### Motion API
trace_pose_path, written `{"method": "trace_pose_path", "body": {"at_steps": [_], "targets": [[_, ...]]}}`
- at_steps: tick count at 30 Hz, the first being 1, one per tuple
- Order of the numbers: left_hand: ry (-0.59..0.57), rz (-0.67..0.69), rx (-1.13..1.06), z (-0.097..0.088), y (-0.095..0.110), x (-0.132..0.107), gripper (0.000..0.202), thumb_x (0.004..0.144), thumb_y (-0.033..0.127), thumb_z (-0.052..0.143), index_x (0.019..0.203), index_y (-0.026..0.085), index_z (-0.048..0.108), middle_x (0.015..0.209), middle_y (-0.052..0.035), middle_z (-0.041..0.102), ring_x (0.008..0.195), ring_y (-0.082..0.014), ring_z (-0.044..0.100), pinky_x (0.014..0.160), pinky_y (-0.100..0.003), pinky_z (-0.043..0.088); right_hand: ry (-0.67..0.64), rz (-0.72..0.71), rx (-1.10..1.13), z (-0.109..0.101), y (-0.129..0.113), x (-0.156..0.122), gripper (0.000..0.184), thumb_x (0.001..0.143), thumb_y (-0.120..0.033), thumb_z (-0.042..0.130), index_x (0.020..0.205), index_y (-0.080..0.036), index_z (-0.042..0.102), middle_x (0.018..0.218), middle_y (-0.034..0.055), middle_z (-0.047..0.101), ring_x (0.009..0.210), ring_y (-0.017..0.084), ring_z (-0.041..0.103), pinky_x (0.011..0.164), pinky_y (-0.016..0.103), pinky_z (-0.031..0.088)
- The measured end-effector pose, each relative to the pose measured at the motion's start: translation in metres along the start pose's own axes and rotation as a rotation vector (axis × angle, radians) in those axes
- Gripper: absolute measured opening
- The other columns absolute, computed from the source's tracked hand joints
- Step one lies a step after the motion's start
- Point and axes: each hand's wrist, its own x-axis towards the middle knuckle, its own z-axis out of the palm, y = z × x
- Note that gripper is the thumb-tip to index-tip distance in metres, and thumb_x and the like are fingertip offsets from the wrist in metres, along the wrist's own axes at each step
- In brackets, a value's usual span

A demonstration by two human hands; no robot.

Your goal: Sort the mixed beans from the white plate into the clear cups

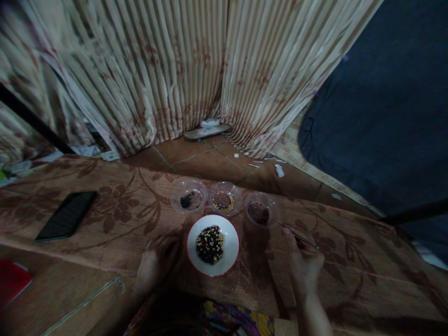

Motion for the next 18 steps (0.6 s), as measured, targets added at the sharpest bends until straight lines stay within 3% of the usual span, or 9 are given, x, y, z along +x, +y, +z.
{"method": "trace_pose_path", "body": {"at_steps": [4, 9, 18], "targets": [[-0.007, -0.019, 0.004, -0.001, 0.002, 0.000, 0.016, 0.097, 0.025, 0.052, 0.092, 0.023, 0.067, 0.089, -0.0033, 0.073, 0.083, -0.0212, 0.065, 0.078, -0.036, 0.047, -0.255, 0.091, 0.043, 0.001, -0.019, -0.034, 0.034, 0.071, -0.052, 0.078, 0.083, -0.020, 0.078, 0.090, 0.0102, 0.078, 0.088, 0.029, 0.073, 0.086, 0.046, 0.057], [-0.005, -0.026, 0.012, 0.002, 0.002, -0.001, 0.015, 0.097, 0.025, 0.052, 0.092, 0.023, 0.067, 0.089, -0.0035, 0.072, 0.085, -0.0210, 0.064, 0.081, -0.036, 0.047, -0.622, 0.069, 0.032, 0.012, -0.024, -0.068, 0.028, 0.076, -0.048, 0.076, 0.089, -0.023, 0.080, 0.096, 0.0088, 0.078, 0.093, 0.026, 0.072, 0.083, 0.038, 0.058], [-0.031, -0.030, 0.004, 0.001, 0.002, -0.002, 0.016, 0.097, 0.023, 0.051, 0.094, 0.022, 0.067, 0.090, -0.0039, 0.072, 0.085, -0.0201, 0.065, 0.082, -0.036, 0.047, -0.687, -0.009, 0.003, 0.018, -0.017, -0.072, 0.031, 0.084, -0.049, 0.069, 0.096, -0.022, 0.080, 0.104, 0.0102, 0.077, 0.099, 0.026, 0.071, 0.086, 0.037, 0.057]]}}
